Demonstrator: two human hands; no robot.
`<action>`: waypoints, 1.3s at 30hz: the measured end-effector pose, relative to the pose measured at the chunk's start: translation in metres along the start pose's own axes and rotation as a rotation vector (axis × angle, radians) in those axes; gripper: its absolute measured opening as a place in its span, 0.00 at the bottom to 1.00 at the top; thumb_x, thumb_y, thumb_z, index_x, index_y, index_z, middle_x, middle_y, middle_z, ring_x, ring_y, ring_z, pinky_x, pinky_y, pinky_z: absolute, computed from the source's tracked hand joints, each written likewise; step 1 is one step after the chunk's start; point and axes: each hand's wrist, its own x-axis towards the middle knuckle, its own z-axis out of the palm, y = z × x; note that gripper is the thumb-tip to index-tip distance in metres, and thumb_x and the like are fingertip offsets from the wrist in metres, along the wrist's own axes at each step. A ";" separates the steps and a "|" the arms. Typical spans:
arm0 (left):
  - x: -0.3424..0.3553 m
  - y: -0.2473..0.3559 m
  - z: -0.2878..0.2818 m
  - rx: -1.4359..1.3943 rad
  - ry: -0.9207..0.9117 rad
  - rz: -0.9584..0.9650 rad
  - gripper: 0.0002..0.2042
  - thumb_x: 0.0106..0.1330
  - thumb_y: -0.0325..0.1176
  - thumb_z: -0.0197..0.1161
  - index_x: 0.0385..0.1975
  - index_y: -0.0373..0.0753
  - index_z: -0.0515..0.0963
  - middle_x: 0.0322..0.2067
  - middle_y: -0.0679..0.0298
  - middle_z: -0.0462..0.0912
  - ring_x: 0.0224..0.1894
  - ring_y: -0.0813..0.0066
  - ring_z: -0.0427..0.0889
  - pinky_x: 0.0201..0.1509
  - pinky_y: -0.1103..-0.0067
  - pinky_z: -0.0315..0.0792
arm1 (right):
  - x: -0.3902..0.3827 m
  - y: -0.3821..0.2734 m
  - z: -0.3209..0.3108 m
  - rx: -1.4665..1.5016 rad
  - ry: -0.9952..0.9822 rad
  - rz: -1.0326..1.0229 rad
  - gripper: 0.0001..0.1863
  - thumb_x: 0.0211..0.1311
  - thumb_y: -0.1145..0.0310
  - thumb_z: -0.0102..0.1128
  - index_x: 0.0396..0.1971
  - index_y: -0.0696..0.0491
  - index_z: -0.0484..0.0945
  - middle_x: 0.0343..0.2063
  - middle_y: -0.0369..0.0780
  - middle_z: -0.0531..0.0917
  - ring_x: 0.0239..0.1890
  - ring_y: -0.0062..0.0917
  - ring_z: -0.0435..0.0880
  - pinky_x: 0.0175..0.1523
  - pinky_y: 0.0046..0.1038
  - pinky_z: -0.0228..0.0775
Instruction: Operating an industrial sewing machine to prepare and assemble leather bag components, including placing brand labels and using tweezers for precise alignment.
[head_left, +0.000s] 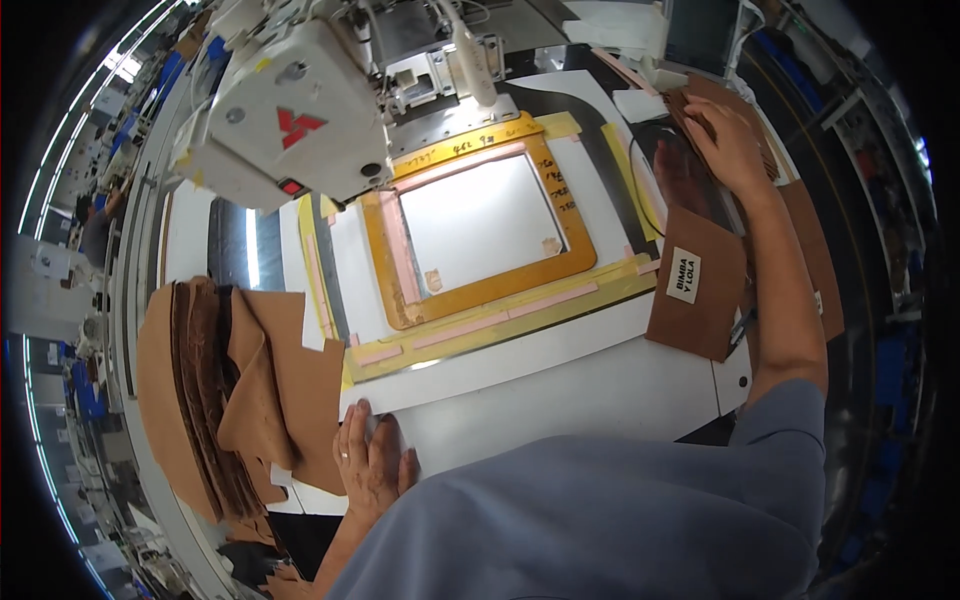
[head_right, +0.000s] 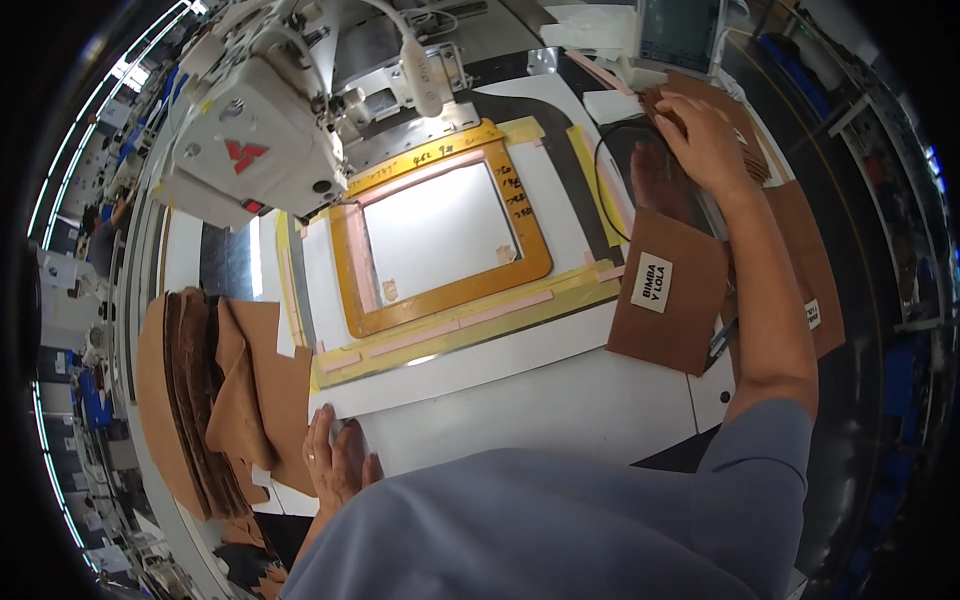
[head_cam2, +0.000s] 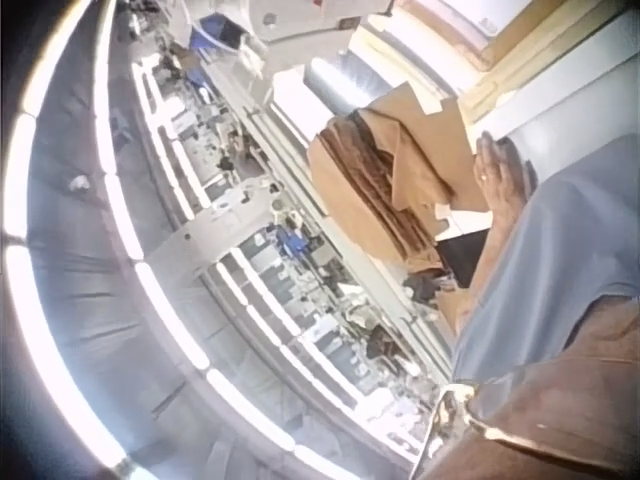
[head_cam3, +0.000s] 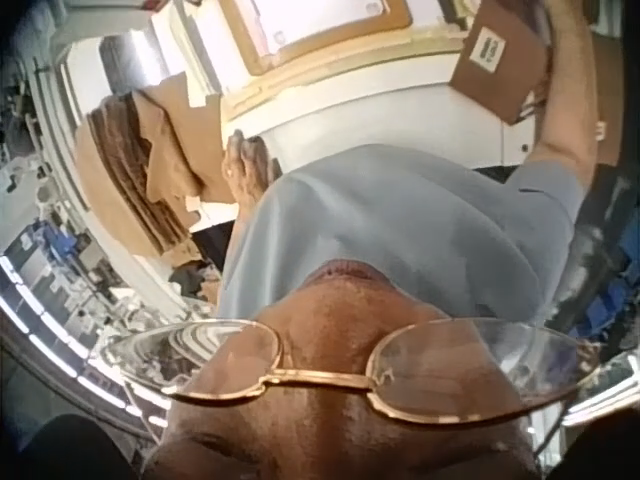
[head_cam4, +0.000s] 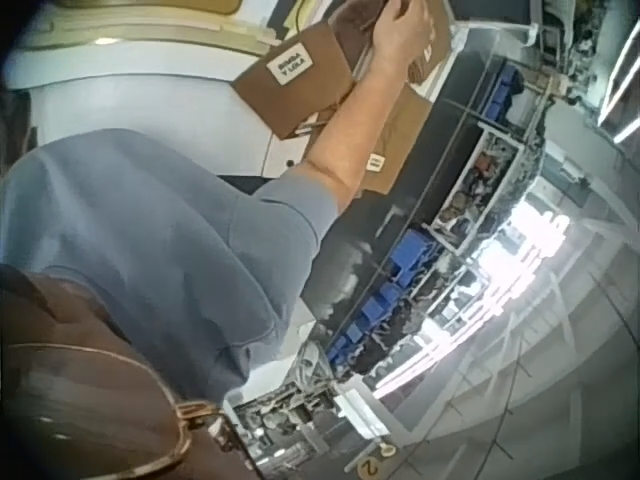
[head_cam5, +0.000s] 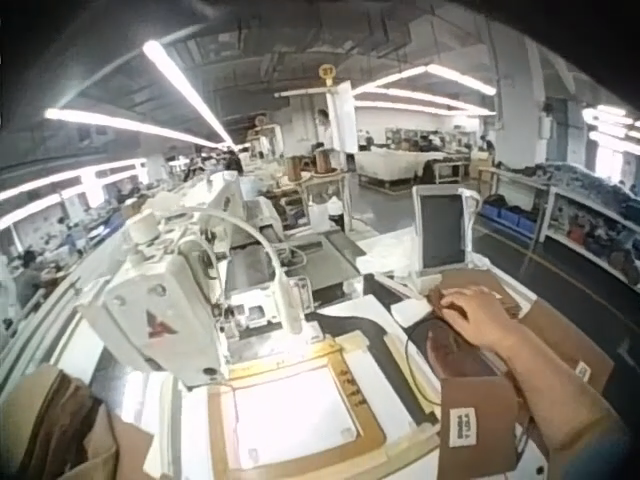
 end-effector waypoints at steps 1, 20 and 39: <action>0.003 0.003 -0.003 -0.021 -0.028 -0.022 0.24 0.62 0.37 0.65 0.58 0.33 0.75 0.70 0.43 0.62 0.71 0.42 0.62 0.71 0.53 0.57 | -0.009 -0.013 -0.009 0.071 -0.029 -0.003 0.14 0.69 0.63 0.59 0.47 0.56 0.83 0.56 0.43 0.84 0.59 0.41 0.80 0.64 0.40 0.68; -0.039 0.068 0.024 0.138 0.165 -0.119 0.30 0.65 0.47 0.64 0.62 0.35 0.69 0.73 0.40 0.55 0.77 0.43 0.52 0.77 0.49 0.37 | -0.213 -0.083 -0.078 0.177 -0.227 0.047 0.19 0.66 0.59 0.65 0.52 0.54 0.81 0.61 0.41 0.79 0.65 0.40 0.74 0.69 0.43 0.63; -0.032 0.060 0.030 -0.019 0.157 -0.417 0.36 0.68 0.49 0.61 0.69 0.34 0.57 0.74 0.43 0.54 0.79 0.44 0.46 0.76 0.45 0.33 | -0.228 -0.084 -0.042 0.105 -0.123 0.056 0.20 0.72 0.59 0.58 0.59 0.50 0.79 0.64 0.39 0.77 0.69 0.39 0.69 0.73 0.44 0.55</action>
